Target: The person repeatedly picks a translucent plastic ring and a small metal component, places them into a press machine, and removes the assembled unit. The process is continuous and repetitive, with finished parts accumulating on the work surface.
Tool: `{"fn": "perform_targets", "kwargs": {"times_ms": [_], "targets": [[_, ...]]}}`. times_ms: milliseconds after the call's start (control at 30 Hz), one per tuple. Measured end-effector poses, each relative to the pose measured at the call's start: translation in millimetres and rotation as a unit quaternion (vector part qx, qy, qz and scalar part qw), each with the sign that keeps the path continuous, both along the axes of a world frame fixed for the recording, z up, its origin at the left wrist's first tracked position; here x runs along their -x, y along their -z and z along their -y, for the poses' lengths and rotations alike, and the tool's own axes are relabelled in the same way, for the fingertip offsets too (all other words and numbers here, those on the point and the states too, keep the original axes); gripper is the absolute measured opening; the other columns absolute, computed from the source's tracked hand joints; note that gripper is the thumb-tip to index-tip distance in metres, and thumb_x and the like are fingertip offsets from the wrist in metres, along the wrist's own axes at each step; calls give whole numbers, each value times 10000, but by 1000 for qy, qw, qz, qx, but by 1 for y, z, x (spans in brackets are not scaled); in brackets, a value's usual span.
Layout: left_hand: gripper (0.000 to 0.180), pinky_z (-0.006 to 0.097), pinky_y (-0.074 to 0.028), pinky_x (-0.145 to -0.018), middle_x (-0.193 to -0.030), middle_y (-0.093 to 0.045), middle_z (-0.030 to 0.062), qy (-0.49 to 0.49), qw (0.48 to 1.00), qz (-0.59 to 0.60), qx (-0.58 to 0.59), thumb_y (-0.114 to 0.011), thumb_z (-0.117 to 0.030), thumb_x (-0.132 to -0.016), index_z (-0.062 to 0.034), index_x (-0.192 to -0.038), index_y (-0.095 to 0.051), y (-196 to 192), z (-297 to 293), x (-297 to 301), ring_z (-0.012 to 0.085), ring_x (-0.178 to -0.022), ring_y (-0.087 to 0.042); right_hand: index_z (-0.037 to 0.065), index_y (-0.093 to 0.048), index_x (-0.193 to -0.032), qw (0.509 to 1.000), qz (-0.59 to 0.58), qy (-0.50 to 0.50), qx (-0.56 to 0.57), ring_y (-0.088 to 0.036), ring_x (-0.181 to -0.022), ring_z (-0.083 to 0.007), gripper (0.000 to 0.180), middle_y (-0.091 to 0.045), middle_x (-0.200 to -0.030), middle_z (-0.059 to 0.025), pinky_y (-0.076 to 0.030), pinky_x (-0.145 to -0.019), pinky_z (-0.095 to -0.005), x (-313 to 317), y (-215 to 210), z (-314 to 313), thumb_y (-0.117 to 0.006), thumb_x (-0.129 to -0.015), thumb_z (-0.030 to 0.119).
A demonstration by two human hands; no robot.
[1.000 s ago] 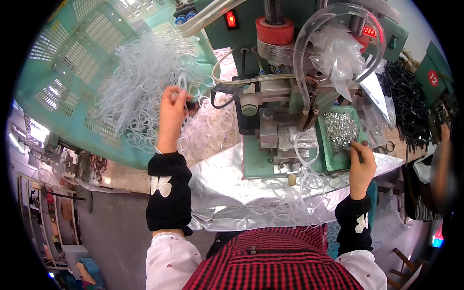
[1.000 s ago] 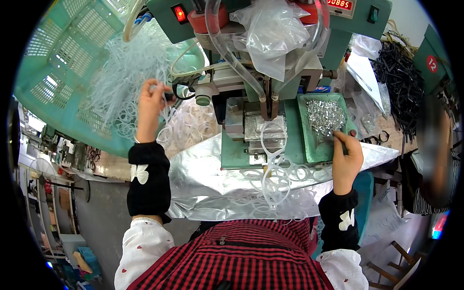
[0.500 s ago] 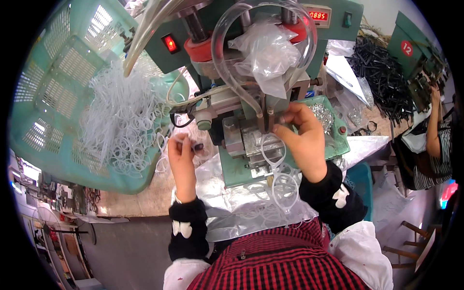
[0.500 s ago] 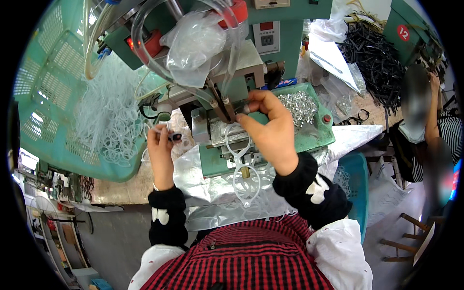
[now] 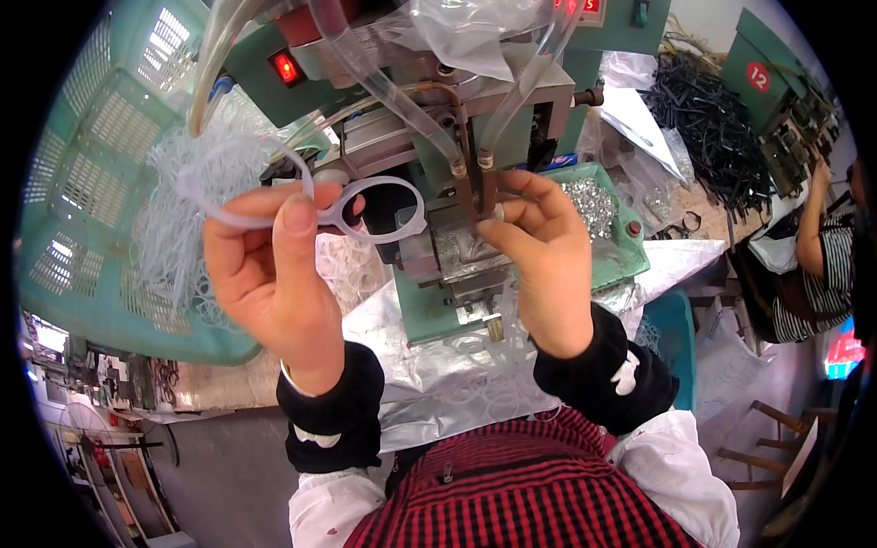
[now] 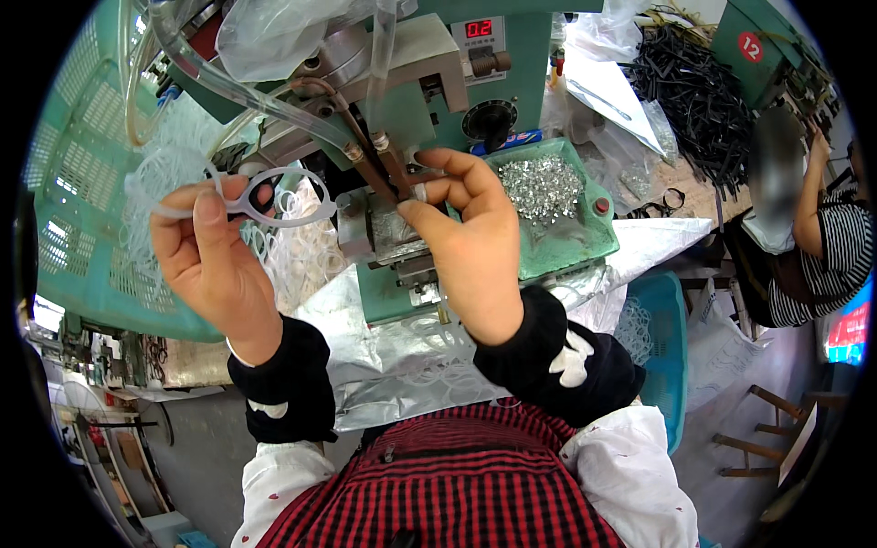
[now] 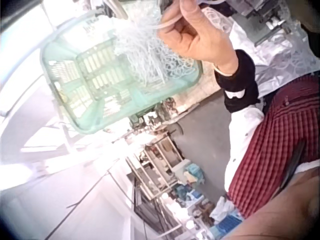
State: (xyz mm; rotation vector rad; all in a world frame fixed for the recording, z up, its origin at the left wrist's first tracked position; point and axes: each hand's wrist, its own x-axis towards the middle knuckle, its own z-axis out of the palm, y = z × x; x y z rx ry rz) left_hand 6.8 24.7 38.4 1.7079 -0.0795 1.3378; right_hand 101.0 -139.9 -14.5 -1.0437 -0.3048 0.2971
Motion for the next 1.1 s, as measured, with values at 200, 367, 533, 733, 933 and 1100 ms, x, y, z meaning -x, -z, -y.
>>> {"fn": "perform_targets", "kwargs": {"times_ms": [200, 367, 533, 733, 933, 1100], "targets": [[242, 319, -500, -559, -1052, -734, 133, 114, 946, -46, -299, -776, -51, -742, -74, -970, -701, 41, 22, 10, 248, -677, -642, 7, -624, -1252, 965, 200, 43, 163, -621, -1088, -157, 420, -672, -1177, -79, -467, -975, -299, -19, 9, 38, -635, -835, -39], [221, 348, -614, -706, -1061, -705, 85, 53, 878, 57, -471, -770, -60, -683, -77, -866, -649, 70, 43, -17, 205, -774, -622, 15, -667, -1112, 856, 251, 267, 366, -648, -1036, -260, 296, -691, -1096, -133, -485, -926, -338, -82, 90, 107, -645, -818, -15], [253, 367, -622, -677, -1138, -707, 128, 50, 878, 46, -474, -787, -64, -759, -56, -963, -636, 77, 34, -11, 238, -743, -639, 47, -690, -873, 730, 383, 233, 517, -597, -886, -341, 129, -644, -887, -115, -478, -791, -430, -58, 87, 105, -719, -748, 32], [242, 476, -559, -897, -1246, -668, 154, 55, 942, -54, -328, -699, -61, -763, -38, -1004, -703, 97, 56, 25, 341, -959, -682, 48, -671, -859, 665, 436, 240, 557, -585, -869, -350, 97, -627, -865, -127, -470, -774, -449, -64, 96, 100, -707, -773, 74], [189, 416, -505, -943, -1141, -678, 144, -297, 906, -90, -289, -673, -21, -857, -12, -1045, -657, 66, 15, 117, 285, -1025, -644, -11, -648, -1000, 821, 300, 224, 431, -646, -842, -185, 136, -671, -908, -107, -497, -778, -310, -61, 109, 109, -674, -867, -1], [110, 371, -457, -939, -1104, -676, 130, -398, 883, -134, -208, -689, 5, -854, -4, -963, -692, 16, -65, 100, 277, -1039, -612, 0, -692, -1025, 813, 375, 250, 370, -662, -893, -242, 150, -695, -980, -114, -501, -818, -329, -63, 80, 80, -657, -880, -14]]}}
